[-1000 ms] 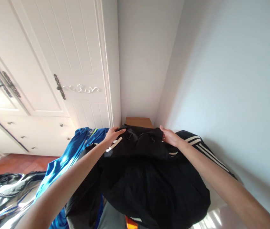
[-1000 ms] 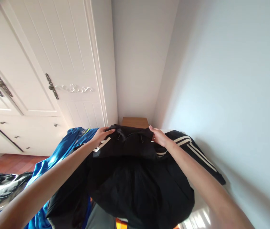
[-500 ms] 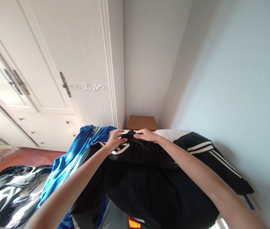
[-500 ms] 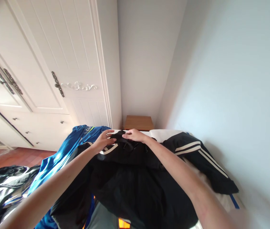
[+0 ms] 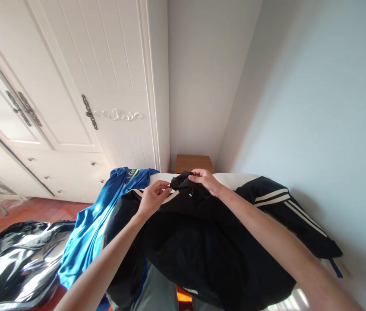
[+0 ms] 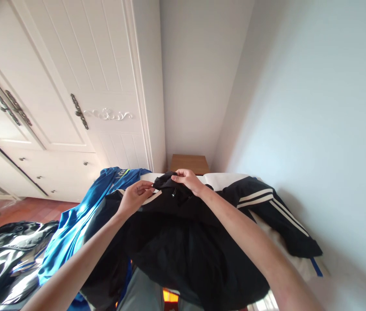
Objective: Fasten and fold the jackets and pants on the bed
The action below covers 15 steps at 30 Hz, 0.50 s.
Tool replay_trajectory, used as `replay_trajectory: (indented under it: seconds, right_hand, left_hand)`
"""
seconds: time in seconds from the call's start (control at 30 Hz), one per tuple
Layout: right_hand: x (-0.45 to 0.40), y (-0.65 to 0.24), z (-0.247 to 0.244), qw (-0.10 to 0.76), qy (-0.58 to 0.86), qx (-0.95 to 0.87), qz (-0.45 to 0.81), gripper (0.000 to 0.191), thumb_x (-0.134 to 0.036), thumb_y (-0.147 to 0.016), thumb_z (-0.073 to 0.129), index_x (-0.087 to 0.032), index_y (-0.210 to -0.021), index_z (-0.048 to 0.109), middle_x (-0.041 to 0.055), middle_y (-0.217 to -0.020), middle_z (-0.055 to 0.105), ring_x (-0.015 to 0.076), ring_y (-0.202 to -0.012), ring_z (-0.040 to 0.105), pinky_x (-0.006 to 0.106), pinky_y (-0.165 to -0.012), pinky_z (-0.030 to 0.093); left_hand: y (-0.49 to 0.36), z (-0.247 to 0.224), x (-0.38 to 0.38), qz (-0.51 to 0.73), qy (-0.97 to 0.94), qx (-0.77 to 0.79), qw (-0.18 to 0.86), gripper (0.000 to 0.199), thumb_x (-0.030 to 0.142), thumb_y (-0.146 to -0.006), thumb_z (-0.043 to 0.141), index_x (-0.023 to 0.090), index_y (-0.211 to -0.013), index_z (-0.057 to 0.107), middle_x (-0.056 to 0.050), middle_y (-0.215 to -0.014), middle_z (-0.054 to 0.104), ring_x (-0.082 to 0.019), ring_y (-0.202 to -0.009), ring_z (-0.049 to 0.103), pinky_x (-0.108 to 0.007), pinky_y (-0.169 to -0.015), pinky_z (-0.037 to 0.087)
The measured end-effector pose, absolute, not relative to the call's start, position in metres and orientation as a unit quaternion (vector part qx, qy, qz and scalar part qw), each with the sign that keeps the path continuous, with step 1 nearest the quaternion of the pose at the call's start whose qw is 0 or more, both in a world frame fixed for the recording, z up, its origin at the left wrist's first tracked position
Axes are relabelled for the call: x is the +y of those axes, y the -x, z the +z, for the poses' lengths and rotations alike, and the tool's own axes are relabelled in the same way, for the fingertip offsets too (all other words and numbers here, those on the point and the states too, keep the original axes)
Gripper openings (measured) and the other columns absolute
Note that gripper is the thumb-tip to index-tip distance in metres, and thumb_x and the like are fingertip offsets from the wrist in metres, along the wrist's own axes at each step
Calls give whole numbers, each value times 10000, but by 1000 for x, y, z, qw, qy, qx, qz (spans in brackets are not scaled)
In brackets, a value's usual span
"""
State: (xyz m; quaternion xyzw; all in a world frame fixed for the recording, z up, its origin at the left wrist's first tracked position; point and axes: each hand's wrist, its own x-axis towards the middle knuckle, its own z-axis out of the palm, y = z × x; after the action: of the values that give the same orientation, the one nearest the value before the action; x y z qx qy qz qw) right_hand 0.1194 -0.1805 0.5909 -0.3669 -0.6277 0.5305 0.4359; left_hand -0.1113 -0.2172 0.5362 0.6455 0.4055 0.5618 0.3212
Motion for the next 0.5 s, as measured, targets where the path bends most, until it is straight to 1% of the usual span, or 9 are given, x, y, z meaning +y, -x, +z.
replay_trajectory:
  seconds: [0.07,0.13,0.17,0.2,0.23,0.27,0.37,0.43,0.5]
  right_hand:
    - [-184,-124,593,455,362,-615,533,456,-511,-570,890,-189,-709,598,-47,-625,605,106,-548,529,234,-535,394]
    - [-188,-126,594,451,351,-618,540,441,-507,-590,885,-191,-765,633,-33,-684,641,121,-603,569,243,-581,431]
    - [-190,-126,595,440,347,-625,543,438,-520,-615,870,-191,-810,656,-20,-728,666,132,-642,591,251,-613,451]
    - [-192,-126,596,429,348,-633,542,442,-540,-643,848,-191,-849,672,-6,-767,685,144,-677,607,262,-642,465]
    - [-192,-125,596,422,355,-639,536,449,-563,-666,824,-188,-867,681,5,-785,694,153,-697,615,271,-659,473]
    - [-193,-124,597,419,370,-643,524,454,-583,-677,806,-184,-855,685,10,-773,693,157,-696,613,276,-658,472]
    - [-191,-119,598,453,417,-637,463,446,-598,-653,800,-182,-748,670,4,-689,659,157,-659,584,276,-632,451]
    - [-190,-115,598,490,420,-626,438,436,-591,-635,803,-188,-728,665,9,-696,662,169,-684,588,284,-653,457]
    - [-189,-111,597,519,410,-612,433,442,-602,-628,797,-196,-735,660,16,-719,673,184,-713,598,296,-679,470]
  left_hand:
    - [108,537,-218,575,-663,415,241,283,384,-809,709,185,-1006,670,-49,-889,741,-177,-726,706,-286,-701,561]
    - [103,540,-217,572,-691,408,168,360,341,-821,700,209,-1152,649,-64,-1082,725,-130,-634,672,-277,-664,563]
    - [101,541,-217,567,-710,395,134,388,313,-829,688,225,-1204,638,-74,-1183,696,-115,-621,662,-275,-662,565]
    - [98,542,-216,562,-728,380,100,375,282,-842,665,236,-1214,645,-76,-1240,674,-110,-635,663,-274,-672,569]
    - [96,543,-216,555,-744,364,68,329,254,-860,633,240,-1187,668,-73,-1246,675,-118,-675,674,-274,-692,572]
    - [94,544,-216,552,-755,351,40,274,234,-877,598,239,-1133,698,-68,-1213,694,-134,-732,689,-276,-718,573]
    - [90,543,-218,558,-755,345,-8,189,243,-910,558,231,-917,747,-62,-1068,753,-187,-868,712,-308,-798,567]
    - [88,541,-223,567,-738,366,14,173,284,-903,590,241,-845,747,-72,-1075,754,-217,-913,711,-348,-868,553]
    - [85,537,-230,581,-713,387,64,143,324,-878,636,260,-807,742,-80,-1091,746,-253,-974,692,-395,-953,519]
